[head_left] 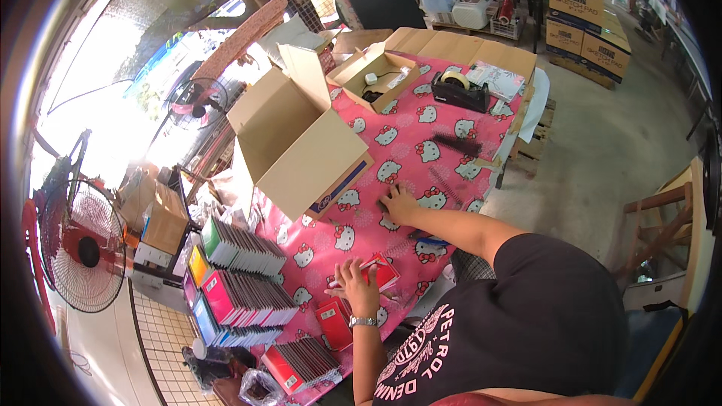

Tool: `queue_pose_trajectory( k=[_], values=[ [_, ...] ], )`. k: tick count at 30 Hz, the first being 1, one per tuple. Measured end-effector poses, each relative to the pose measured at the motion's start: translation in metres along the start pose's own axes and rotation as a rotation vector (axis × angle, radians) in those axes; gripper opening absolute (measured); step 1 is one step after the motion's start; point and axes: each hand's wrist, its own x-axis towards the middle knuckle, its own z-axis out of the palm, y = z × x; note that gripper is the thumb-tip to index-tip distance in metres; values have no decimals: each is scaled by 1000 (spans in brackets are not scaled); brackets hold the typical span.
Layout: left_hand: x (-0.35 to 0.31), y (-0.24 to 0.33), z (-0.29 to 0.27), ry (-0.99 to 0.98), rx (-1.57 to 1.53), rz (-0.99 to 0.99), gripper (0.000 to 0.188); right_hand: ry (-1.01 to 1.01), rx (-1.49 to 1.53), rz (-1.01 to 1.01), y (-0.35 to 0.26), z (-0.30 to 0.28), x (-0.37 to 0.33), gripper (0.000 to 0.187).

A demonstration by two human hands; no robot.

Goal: The person packs small red items into stacks and boxes, using blue pliers to secure or trim components on each item before placing them into a larger cardboard box.

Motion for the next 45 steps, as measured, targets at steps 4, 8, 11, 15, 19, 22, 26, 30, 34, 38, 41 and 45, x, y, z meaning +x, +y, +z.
queue_pose_trajectory(
  k=[4, 8, 11, 15, 19, 22, 26, 30, 34, 38, 41, 45],
  values=[
    [-4, -23, -10, -88, 31, 15, 31, -727, 1305, -444, -31, -50, -30, 58],
    [-2, -14, -7, -111, -15, 132, 33, -1059, 1230, -526, -28, -84, -66, 57],
    [1, -13, -5, -87, -45, 147, 36, -967, 1475, -426, -13, -85, -72, 59],
    [-1, -10, -7, -111, -68, 157, 37, -798, 797, -580, -17, -91, -72, 61],
    [1, -15, -8, -92, -81, 154, 39, -1077, 1648, -530, -21, -81, -80, 53],
    [2, -19, -7, -106, -74, 146, 41, -734, 969, -585, -23, -80, -65, 49],
    [-1, -16, -9, -126, -90, 118, 42, -1050, 1476, -459, -22, -82, -73, 44],
    [1, -16, -8, -107, -79, 124, 42, -961, 1575, -395, -23, -83, -75, 43],
    [6, -16, -8, -128, -125, 110, 41, -874, 1068, -537, -26, -88, -65, 45],
    [8, -22, -8, -74, -150, 149, 40, -939, 1424, -463, -23, -80, -61, 50],
    [5, -31, -15, -75, -205, 130, 37, -841, 903, -535, -41, -95, -61, 50],
    [10, -32, -15, -15, -191, 188, 32, -983, 1481, -483, -34, -72, -53, 52]
  ],
)
